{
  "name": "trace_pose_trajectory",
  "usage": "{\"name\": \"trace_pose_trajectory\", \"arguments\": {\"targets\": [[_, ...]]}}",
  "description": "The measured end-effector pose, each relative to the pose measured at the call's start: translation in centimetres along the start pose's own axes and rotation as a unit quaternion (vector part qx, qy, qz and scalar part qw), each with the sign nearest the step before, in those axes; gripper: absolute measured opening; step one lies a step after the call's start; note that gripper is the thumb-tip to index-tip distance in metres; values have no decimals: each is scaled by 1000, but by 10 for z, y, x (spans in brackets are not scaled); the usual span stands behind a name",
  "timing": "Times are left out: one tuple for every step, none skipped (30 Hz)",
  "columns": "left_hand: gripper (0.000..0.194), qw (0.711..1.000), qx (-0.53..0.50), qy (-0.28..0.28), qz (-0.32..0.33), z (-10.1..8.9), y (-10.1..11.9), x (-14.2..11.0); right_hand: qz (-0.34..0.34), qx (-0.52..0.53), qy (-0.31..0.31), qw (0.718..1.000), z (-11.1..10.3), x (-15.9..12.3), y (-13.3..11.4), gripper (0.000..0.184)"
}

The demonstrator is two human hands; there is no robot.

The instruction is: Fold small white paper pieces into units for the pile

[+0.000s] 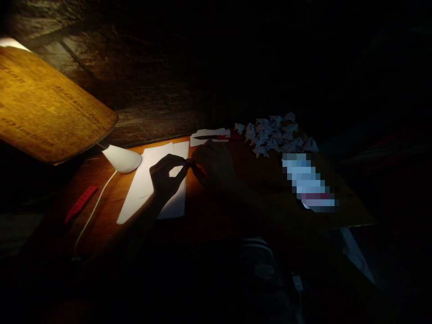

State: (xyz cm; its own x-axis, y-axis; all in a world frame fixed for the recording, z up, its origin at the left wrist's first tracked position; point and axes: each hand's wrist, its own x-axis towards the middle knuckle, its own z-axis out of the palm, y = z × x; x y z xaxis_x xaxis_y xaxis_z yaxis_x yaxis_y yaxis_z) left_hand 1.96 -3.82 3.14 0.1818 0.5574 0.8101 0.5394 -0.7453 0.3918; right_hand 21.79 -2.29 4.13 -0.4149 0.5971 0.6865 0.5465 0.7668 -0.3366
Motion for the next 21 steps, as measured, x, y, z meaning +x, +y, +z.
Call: {"name": "trace_pose_trajectory", "arguments": {"targets": [[7,1000,-4,-2,2,0,0,0,-3,6,-5,1000,-1,1,1,21],[8,1000,-9,-6,2,0,-1,1,-5,14,-12,1000,-2,2,2,23],[8,1000,-15,-12,0,0,-2,1,-6,25,-22,999,-4,4,4,25],[8,1000,-23,-21,-7,0,-3,1,-2,39,-31,999,-5,5,6,26],[7,999,-31,-31,-18,1,-4,1,8,58,-38,998,-7,7,8,27],[6,998,-41,-41,-32,2,-5,1,22,81,-44,995,-8,8,9,27],[6,996,-53,-51,-47,2,-6,0,38,108,-49,992,-8,9,11,26],[6,994,-66,-59,-62,3,-6,0,56,137,-52,988,-9,10,12,26],[6,992,-80,-66,-78,4,-7,-1,72,164,-57,982,-9,11,14,25],[6,988,-97,-74,-90,4,-8,-1,87,189,-64,976,-9,12,15,24],[7,985,-114,-81,-102,4,-8,-1,100,209,-73,970,-8,12,15,24],[6,981,-130,-90,-112,4,-8,-2,110,223,-83,965,-7,12,16,23],[6,977,-141,-100,-123,4,-8,-2,117,231,-90,962,-6,12,16,22],[6,974,-147,-109,-132,3,-8,-2,120,232,-96,961,-4,12,17,22],[6,971,-151,-117,-141,3,-8,-3,121,228,-97,961,-3,12,17,21],[6,968,-155,-124,-152,3,-8,-3,120,222,-98,963,-2,12,17,20],[6,964,-161,-130,-165,3,-9,-4,120,217,-97,964,-1,12,17,20],[7,959,-172,-133,-181,4,-9,-5,123,216,-96,964,-1,12,17,19],[9,953,-190,-130,-199,5,-10,-6,130,222,-94,962,0,12,17,20],[12,944,-213,-124,-220,7,-12,-7,141,235,-93,957,0,11,17,21],[16,933,-239,-115,-243,9,-13,-8,154,253,-91,951,0,11,18,22]]}}
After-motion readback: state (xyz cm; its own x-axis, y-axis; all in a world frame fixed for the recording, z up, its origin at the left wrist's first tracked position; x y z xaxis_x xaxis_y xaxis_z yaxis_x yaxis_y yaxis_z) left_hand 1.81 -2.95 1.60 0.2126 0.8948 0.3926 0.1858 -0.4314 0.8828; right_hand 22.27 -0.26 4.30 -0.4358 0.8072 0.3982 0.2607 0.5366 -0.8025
